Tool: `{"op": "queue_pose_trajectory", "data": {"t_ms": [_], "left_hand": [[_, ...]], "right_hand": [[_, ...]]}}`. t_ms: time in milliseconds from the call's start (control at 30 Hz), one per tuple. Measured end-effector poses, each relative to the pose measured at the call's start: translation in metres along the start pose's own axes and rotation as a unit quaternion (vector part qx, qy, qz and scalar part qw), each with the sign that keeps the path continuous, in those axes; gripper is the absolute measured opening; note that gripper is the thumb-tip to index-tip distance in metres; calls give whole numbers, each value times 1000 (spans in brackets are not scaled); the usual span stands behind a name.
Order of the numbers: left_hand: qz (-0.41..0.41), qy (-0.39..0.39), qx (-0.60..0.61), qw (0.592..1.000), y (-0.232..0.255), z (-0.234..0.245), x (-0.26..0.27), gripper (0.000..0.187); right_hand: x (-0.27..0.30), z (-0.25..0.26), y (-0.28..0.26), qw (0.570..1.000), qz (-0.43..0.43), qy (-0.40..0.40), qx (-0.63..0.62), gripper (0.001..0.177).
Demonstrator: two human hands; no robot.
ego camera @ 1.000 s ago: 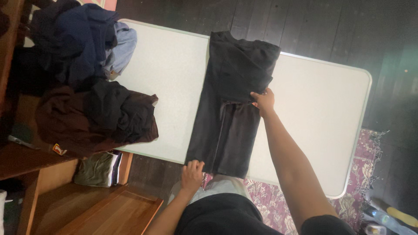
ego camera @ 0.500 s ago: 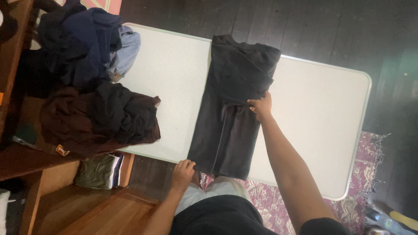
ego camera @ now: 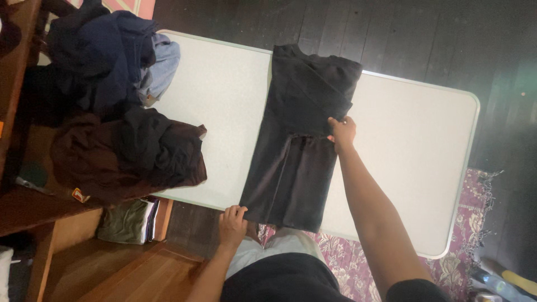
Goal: The person picks up several black t-shirts one by one, spreads them out on a table, and folds each one into a neat rectangle.
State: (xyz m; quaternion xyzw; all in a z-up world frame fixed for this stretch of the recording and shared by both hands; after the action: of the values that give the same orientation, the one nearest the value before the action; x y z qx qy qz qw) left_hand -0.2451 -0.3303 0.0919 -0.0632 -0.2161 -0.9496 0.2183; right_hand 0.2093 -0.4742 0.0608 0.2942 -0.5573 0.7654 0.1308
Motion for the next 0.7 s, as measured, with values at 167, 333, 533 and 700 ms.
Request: {"op": "queue_pose_trajectory", "data": {"t_ms": [167,333,533,700], "left_hand": [[22,-35,6,999,-4,1,-3,38],[-11,-19,-12,1000,-3,2,-1,41],[-112,-71,-41,990,27,5,-11,45],[-131,-120,17,984,40,2,-21,43]], "right_hand": [[-27,-1,2,997,13,-44,-55,39],[-45,-16,-10,957,36,-130,-257,35],[-37,-46,-61,944,-4,-172,-283,42],[-29,-81,-99,938,-34,-192,-287,38]]}}
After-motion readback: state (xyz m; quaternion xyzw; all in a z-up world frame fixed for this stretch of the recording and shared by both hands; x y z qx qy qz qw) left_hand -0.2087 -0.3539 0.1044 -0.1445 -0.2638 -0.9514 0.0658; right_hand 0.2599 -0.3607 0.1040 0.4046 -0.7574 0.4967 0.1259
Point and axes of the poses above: each hand's wrist, its own x-axis away from the middle knuckle, its own z-axis out of the back of the hand, y = z × x, the point moved 1 cm from there along -x, towards the middle knuckle, and after that the axes turned 11 degrees about -y, right-handed, at the moved point
